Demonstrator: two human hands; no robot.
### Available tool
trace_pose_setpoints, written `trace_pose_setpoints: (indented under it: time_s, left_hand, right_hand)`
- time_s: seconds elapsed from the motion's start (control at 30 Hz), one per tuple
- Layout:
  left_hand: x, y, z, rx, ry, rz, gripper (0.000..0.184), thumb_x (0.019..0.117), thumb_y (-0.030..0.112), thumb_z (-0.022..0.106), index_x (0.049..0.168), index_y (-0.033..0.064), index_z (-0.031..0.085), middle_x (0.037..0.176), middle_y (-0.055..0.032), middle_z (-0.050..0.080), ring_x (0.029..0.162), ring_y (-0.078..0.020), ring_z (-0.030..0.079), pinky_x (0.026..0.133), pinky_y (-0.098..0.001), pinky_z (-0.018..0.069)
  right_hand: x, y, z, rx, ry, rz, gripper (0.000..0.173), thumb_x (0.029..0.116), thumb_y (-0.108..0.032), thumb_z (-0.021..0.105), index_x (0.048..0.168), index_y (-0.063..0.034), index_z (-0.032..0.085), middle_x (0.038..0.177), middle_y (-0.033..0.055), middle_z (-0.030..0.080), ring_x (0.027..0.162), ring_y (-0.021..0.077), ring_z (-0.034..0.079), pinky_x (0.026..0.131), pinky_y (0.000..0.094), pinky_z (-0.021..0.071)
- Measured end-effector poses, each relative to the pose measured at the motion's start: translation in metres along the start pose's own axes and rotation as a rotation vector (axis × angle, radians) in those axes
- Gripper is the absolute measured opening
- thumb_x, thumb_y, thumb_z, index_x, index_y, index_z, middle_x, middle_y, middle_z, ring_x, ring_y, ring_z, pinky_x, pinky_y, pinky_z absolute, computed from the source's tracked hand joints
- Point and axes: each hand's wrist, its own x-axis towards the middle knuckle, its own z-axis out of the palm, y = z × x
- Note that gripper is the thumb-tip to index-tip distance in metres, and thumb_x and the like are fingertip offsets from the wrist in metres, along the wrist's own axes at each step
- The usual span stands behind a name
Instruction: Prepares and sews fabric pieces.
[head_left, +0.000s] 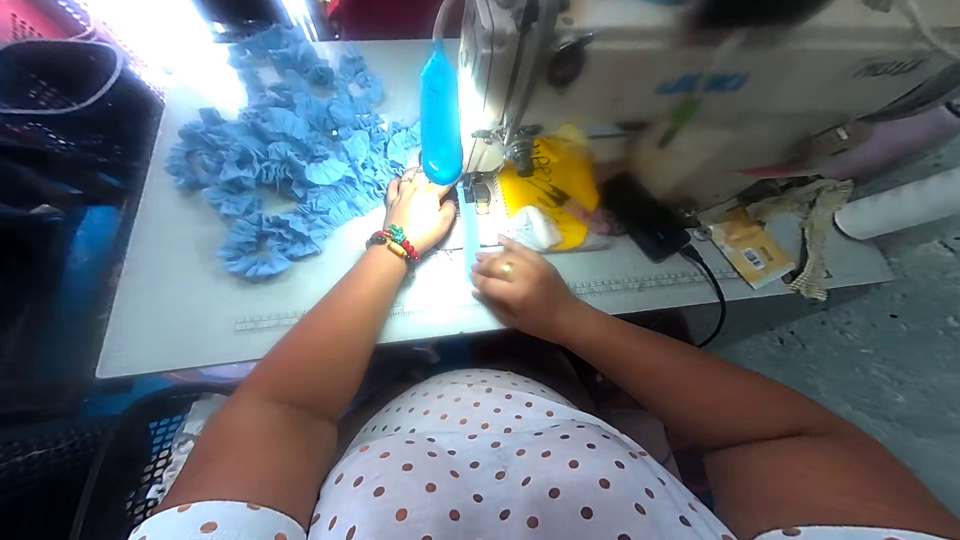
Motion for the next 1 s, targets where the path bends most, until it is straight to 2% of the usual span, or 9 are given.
trace_pose_setpoints:
  time_s: [0.17,0.37,0.53,0.67,0.77,0.87,0.93,0.97,1.0]
  left_hand:
    - [0.001,0.0,0.001,0.009,0.002,-0.008,0.046,0.0989,0.028,0.045,0.141,0.0242,0.062,0.149,-0.0061,0.053,0.147,-0.0281,0.039,0.119,-0.0602,0.0217]
    - [0.0,0.001,0.0,0.021,-0.003,-0.015,0.047,0.0986,0.028,0.043,0.14,0.0235,0.063,0.151,-0.0045,0.053,0.147,-0.0273,0.038,0.12,-0.06,0.0201]
    - [0.0,0.002,0.0,0.034,-0.004,-0.015,0.048,0.0993,0.029,0.042,0.143,0.0247,0.061,0.152,-0.0046,0.052,0.147,-0.0267,0.038,0.12,-0.0587,0.021]
    - [0.002,-0.001,0.004,0.051,0.018,-0.007,0.047,0.0978,0.029,0.042,0.141,0.0248,0.062,0.15,-0.0046,0.053,0.146,-0.0267,0.04,0.119,-0.0599,0.0229]
    - [-0.001,-0.001,0.001,0.038,0.013,0.014,0.05,0.0995,0.028,0.044,0.147,0.0219,0.057,0.154,-0.0076,0.05,0.147,-0.0302,0.039,0.119,-0.0602,0.0234]
    - [-0.039,0.015,-0.015,-0.018,0.058,0.079,0.054,0.1009,0.025,0.052,0.152,0.0093,0.048,0.152,-0.0181,0.049,0.144,-0.038,0.042,0.117,-0.0604,0.0318]
    - [-0.093,0.042,-0.047,-0.187,0.16,0.216,0.036,0.1021,0.02,0.055,0.134,0.0061,0.064,0.133,-0.0135,0.065,0.125,-0.0277,0.061,0.106,-0.0501,0.0475]
    - [-0.124,0.057,-0.07,-0.319,0.141,0.312,0.029,0.1049,0.023,0.052,0.124,0.0092,0.07,0.122,-0.0064,0.07,0.114,-0.0175,0.066,0.098,-0.041,0.0543]
    - [-0.155,0.071,-0.093,-0.492,0.065,0.448,0.035,0.1094,0.027,0.044,0.121,0.0094,0.071,0.119,-0.0018,0.072,0.113,-0.0105,0.067,0.099,-0.0334,0.0553]
  right_hand:
    - [0.012,0.013,0.002,-0.087,-0.064,0.081,0.037,0.1033,-0.034,0.053,0.11,-0.0068,0.077,0.122,0.0136,0.072,0.136,0.0359,0.055,0.119,0.0623,0.0323]
    - [0.031,0.024,-0.002,-0.183,-0.16,0.234,0.051,0.1039,-0.05,0.048,0.123,-0.0106,0.074,0.136,0.0159,0.065,0.147,0.0379,0.042,0.123,0.064,0.0219]
    - [0.042,0.025,0.0,-0.199,-0.252,0.449,0.064,0.1005,-0.064,0.044,0.143,-0.0197,0.063,0.153,0.012,0.053,0.156,0.0352,0.026,0.124,0.0676,0.0068]
    - [0.042,0.023,0.004,-0.202,-0.281,0.527,0.067,0.1016,-0.065,0.039,0.151,-0.0223,0.054,0.16,0.0102,0.045,0.158,0.0354,0.017,0.123,0.0695,0.0009]
    - [0.037,0.021,0.005,-0.197,-0.185,0.483,0.055,0.1032,-0.054,0.046,0.144,-0.0206,0.061,0.155,0.011,0.051,0.156,0.0368,0.025,0.125,0.0656,0.0084]
    - [0.024,0.02,0.005,-0.128,-0.003,0.399,0.038,0.1009,-0.035,0.057,0.13,-0.0152,0.071,0.141,0.0141,0.061,0.146,0.0388,0.04,0.122,0.0606,0.0269]
    - [0.022,0.024,0.005,-0.09,0.052,0.413,0.035,0.0994,-0.036,0.06,0.123,-0.0136,0.074,0.134,0.0134,0.065,0.141,0.0377,0.046,0.116,0.0574,0.0363]
    - [0.023,0.026,0.006,-0.083,0.063,0.424,0.035,0.0994,-0.036,0.06,0.12,-0.0129,0.075,0.133,0.0134,0.065,0.139,0.0376,0.047,0.115,0.0571,0.0378]
    - [0.025,0.028,0.008,-0.089,0.071,0.426,0.034,0.0992,-0.036,0.059,0.118,-0.0125,0.076,0.131,0.0132,0.066,0.138,0.0372,0.049,0.114,0.0569,0.0391]
